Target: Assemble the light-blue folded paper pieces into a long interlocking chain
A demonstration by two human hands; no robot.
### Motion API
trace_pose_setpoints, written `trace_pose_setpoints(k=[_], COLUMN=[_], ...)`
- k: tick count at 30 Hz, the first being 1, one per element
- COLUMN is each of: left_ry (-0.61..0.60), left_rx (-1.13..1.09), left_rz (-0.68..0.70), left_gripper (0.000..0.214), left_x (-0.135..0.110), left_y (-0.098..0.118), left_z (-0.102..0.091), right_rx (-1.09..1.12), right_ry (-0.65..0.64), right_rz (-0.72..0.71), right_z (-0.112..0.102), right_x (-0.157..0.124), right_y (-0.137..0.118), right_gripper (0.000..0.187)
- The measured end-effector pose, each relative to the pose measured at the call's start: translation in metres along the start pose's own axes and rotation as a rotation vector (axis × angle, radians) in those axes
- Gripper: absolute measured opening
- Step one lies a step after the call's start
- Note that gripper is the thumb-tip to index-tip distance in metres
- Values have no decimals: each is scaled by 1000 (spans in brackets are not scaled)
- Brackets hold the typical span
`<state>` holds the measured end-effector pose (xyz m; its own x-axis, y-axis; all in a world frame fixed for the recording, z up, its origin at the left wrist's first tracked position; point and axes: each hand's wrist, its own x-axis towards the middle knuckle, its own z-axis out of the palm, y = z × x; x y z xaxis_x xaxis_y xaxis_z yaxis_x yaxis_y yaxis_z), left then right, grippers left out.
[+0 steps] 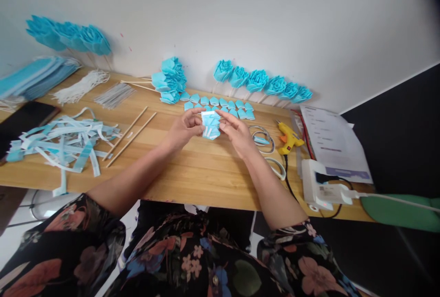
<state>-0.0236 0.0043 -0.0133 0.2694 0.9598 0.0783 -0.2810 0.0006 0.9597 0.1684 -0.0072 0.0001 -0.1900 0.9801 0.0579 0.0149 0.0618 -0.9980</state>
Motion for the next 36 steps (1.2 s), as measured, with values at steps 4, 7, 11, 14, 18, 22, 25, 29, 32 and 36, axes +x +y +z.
trace_pose_setpoints(k=[4,7,11,14,18,22,25,29,32,36], left_ry=[-15,-31,-55,-67,-12,69,85,84,81,78], left_rx=[39,65,85,81,45,2,4,23,24,-16], left_rz=[3,-1,1,6,6,29,30,33,34,-2], left_gripper=[54,55,56,56,53,52,52,54,55,51], left_x=[-2,-3,-4,-4,-2,-1,-1,-2,-3,-3], left_y=[2,2,0,-1,3,9,12,14,14,11], left_z=[3,4,5,5,2,-1,-2,0,1,1], right_rx=[-26,-21,-32,-63,-11,11,-36,-36,-40,-74], right_ry=[9,15,7,23,30,7,1,-39,-29,31], right_rz=[8,-5,-16,-31,-38,27,52,65,49,1], right_z=[2,3,3,2,-1,-2,-1,0,-1,-2], right_x=[-2,-2,-1,0,0,-1,-3,-2,1,3], right_y=[-3,-2,1,2,3,1,-1,1,7,9], right_gripper=[49,50,52,50,47,49,51,58,62,58])
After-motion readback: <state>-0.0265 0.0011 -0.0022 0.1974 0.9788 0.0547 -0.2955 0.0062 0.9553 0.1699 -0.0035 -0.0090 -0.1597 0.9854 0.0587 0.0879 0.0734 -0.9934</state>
